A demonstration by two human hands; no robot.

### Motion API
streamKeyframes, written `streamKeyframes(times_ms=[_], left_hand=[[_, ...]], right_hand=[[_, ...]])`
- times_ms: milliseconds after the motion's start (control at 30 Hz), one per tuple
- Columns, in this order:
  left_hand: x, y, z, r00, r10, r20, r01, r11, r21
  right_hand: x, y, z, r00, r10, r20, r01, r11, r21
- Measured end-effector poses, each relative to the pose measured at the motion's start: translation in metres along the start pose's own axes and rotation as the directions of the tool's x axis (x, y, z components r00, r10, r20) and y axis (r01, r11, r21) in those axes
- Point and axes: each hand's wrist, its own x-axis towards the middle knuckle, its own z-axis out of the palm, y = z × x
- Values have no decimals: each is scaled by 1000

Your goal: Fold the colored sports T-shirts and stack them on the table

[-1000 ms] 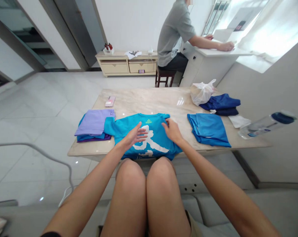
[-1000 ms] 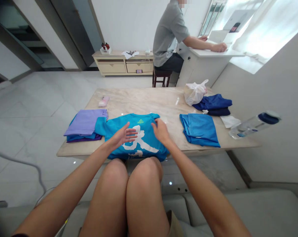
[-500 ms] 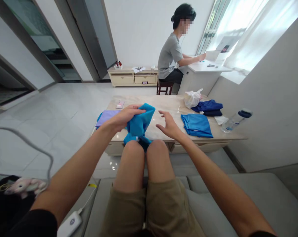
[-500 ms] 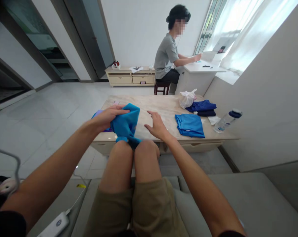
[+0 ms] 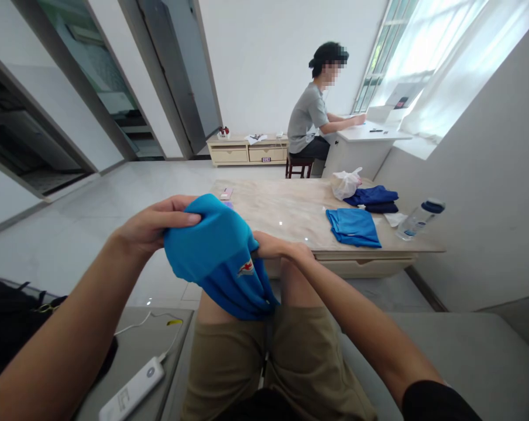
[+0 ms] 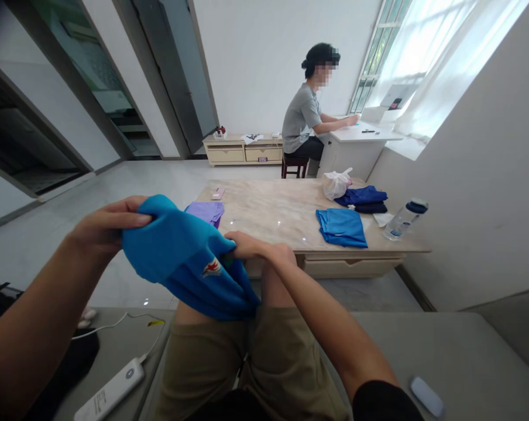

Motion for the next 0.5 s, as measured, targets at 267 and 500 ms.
streamKeyframes(times_ms=[267,500], left_hand=[[42,-21,0,979,-116,168,89,983,160],[53,-46,-15,925,183,-333,-25,905,425]], right_hand=[[-39,15,-109,888,124,-443,-238,948,-212],[-101,-8,-184,683,-92,-725,-333,843,-421]])
